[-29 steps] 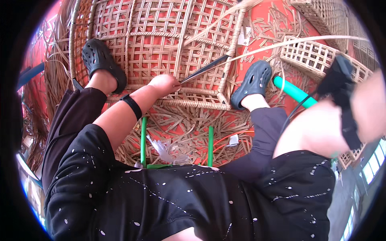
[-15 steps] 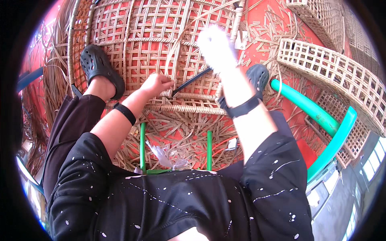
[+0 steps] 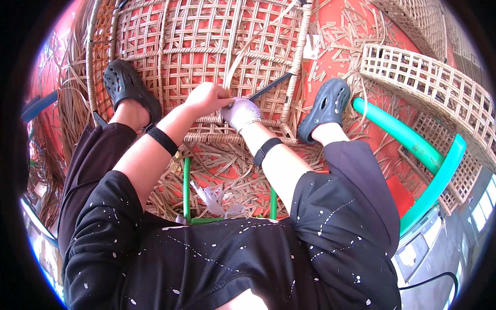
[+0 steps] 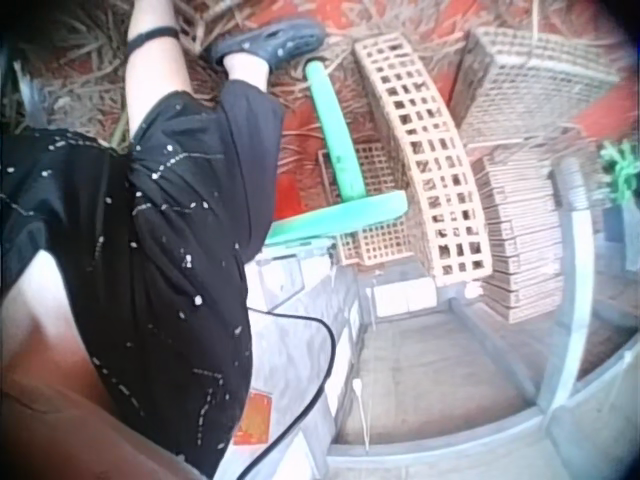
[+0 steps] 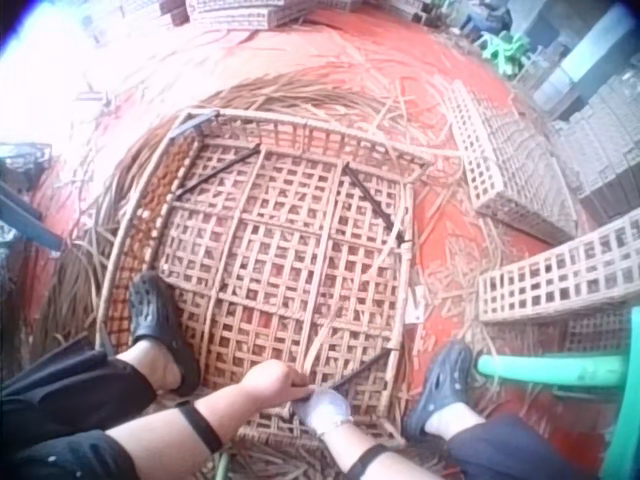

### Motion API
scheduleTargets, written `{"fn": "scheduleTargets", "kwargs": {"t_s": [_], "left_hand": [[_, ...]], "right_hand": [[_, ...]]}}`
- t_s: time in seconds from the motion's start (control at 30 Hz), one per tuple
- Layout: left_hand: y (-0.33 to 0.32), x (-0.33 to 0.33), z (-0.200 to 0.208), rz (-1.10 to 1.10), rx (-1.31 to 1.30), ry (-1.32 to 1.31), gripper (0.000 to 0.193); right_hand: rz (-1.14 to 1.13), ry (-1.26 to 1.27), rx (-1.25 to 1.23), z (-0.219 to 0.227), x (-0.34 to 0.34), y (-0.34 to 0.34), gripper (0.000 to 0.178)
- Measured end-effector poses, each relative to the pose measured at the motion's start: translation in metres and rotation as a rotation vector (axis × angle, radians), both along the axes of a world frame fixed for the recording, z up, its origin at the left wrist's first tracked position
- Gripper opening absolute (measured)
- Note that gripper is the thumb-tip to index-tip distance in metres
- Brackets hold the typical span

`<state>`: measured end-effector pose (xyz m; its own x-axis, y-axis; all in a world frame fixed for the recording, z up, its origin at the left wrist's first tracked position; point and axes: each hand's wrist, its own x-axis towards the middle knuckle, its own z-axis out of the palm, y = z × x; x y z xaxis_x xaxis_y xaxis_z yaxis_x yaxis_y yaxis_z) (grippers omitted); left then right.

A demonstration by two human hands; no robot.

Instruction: The recorder is weaving rattan or bamboo strips around a furniture frame, using tools like a nail gun and pliers to secure and trim the material.

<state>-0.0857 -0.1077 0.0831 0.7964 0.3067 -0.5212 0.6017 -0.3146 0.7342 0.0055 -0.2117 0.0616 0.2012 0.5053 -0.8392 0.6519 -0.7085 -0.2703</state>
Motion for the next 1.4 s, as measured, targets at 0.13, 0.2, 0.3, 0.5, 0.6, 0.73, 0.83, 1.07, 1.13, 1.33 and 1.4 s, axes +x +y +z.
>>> {"fn": "scheduleTargets", "kwargs": {"t_s": [0.13, 0.2, 0.3, 0.5, 0.6, 0.73, 0.83, 1.07, 1.13, 1.33, 1.4], "left_hand": [[-0.006, 0.011, -0.001, -0.001, 0.048, -0.051, 0.028], [-0.008, 0.011, -0.001, -0.065, 0.089, -0.042, 0.028], [-0.005, 0.01, -0.001, -0.074, 0.018, -0.015, 0.028], [0.014, -0.002, -0.003, -0.227, -0.262, 0.068, 0.038], [0.017, -0.013, -0.009, -0.278, -0.318, 0.169, 0.049], [0.012, -0.036, -0.023, -0.408, -0.225, 0.128, 0.04], [-0.003, -0.036, -0.016, -0.354, -0.183, 0.271, 0.032], [-0.024, -0.043, -0.03, -0.26, -0.011, 0.135, 0.03], [-0.027, -0.041, -0.031, -0.102, 0.006, 0.168, 0.028], [-0.025, -0.042, -0.035, -0.014, -0.032, 0.237, 0.021], [-0.02, -0.048, -0.041, 0.085, -0.28, 0.336, 0.027]], "right_hand": [[0.009, -0.04, -0.018, -0.018, 0.0, -0.006, 0.037], [0.062, -0.01, 0.039, -0.028, 0.0, -0.01, 0.036], [0.103, 0.012, 0.008, -0.032, 0.003, -0.012, 0.035], [0.316, 0.132, -0.113, -0.002, 0.007, -0.009, 0.03], [0.488, 0.211, -0.112, 0.007, 0.008, -0.009, 0.03], [0.478, 0.22, 0.15, 0.015, 0.006, -0.014, 0.04], [0.468, 0.25, 0.123, 0.031, 0.006, -0.002, 0.041], [0.011, 0.5, 0.104, 0.025, 0.008, -0.003, 0.031], [-0.302, 0.68, 0.155, 0.026, 0.003, -0.004, 0.028], [-0.437, 0.721, 0.085, 0.029, 0.016, 0.013, 0.022], [-0.435, 0.721, 0.259, 0.023, 0.025, 0.019, 0.026]]}}
